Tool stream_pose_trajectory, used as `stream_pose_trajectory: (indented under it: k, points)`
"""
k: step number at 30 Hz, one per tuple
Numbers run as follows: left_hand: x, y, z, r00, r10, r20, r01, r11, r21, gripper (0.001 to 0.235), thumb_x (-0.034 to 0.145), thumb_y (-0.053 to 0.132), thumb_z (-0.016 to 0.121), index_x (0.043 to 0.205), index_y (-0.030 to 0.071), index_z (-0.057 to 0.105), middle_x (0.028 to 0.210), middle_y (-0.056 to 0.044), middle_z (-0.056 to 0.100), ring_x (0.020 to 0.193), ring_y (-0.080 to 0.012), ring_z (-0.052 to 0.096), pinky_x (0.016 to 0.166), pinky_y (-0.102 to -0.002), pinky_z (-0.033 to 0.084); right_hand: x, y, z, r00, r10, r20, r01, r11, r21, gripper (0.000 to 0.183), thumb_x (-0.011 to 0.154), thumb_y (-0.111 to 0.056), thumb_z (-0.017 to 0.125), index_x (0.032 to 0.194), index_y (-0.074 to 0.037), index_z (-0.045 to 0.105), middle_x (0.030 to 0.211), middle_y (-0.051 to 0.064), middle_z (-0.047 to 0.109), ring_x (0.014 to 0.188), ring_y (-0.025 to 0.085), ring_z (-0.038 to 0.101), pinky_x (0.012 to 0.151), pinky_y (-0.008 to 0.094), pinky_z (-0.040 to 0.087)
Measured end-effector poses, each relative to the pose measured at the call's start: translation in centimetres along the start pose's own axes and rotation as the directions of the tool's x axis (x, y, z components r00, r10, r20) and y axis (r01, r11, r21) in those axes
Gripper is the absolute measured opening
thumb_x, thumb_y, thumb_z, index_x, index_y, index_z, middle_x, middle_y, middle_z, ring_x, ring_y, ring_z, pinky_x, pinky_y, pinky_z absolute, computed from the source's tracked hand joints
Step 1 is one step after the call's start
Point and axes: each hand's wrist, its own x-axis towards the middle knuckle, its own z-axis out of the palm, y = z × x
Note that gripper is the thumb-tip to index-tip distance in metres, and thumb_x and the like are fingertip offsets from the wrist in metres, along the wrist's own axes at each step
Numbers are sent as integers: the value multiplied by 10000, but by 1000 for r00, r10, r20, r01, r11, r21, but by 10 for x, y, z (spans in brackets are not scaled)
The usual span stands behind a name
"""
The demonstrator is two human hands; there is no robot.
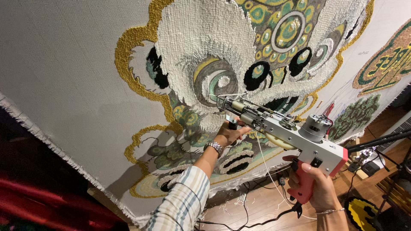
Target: The person uses a handheld electric tufting gun to apply white yarn into a stretched canvas, following a pre-printed design of a stylized character. The operator guides the tool steadily across the surface to create a textured pile, focusing on filling in the white areas of the artwork.
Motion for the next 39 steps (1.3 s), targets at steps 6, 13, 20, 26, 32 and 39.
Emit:
stream_pose_trajectory:
  k: [6,13,20,26,32,39]
  points:
    - [4,-54,11,990,-135,37,136,989,-55,243,928,241,770,902,11,694,781,-126,724,547,-129,641,533,-288,558,1,-4,-10,997,17,73,-17,1000,8,626,808,-341,661,1228,123,635,688,136,579,534,208,523,466,361,436]
    - [-5,-57,5,989,-131,63,133,991,-34,251,924,319,703,1022,114,810,742,16,723,563,-77,602,528,-255,486,-1,1,-3,996,56,70,-58,998,23,632,807,-358,664,1236,106,636,650,99,539,499,184,491,436,333,411]
    - [-25,-26,-4,995,-97,34,94,993,74,345,937,377,711,1018,64,832,802,-21,768,546,-63,575,520,-248,470,3,-5,13,1000,28,5,-28,1000,13,649,804,-368,629,1233,118,594,881,104,719,565,150,505,473,334,422]
    - [-17,-59,2,999,-35,-3,33,979,-202,394,935,308,683,1206,22,683,980,-45,809,502,-66,546,486,-244,504,11,-9,8,993,90,83,-88,996,-19,707,818,-443,619,1210,142,668,586,73,509,473,165,466,446,315,390]
    - [-23,-60,3,998,-56,20,59,984,-170,372,939,286,666,1166,-2,728,1021,-26,802,488,-65,559,457,-240,500,7,-9,4,992,113,50,-112,993,-22,705,796,-456,618,1209,113,666,569,66,492,456,172,464,420,334,388]
    - [-33,-64,16,996,-86,-12,83,979,-189,329,954,250,701,1095,-39,772,981,-51,816,497,-65,552,464,-235,478,6,-7,-8,988,155,-13,-155,988,-14,688,779,-444,681,1226,77,639,624,68,516,501,185,492,465,344,414]
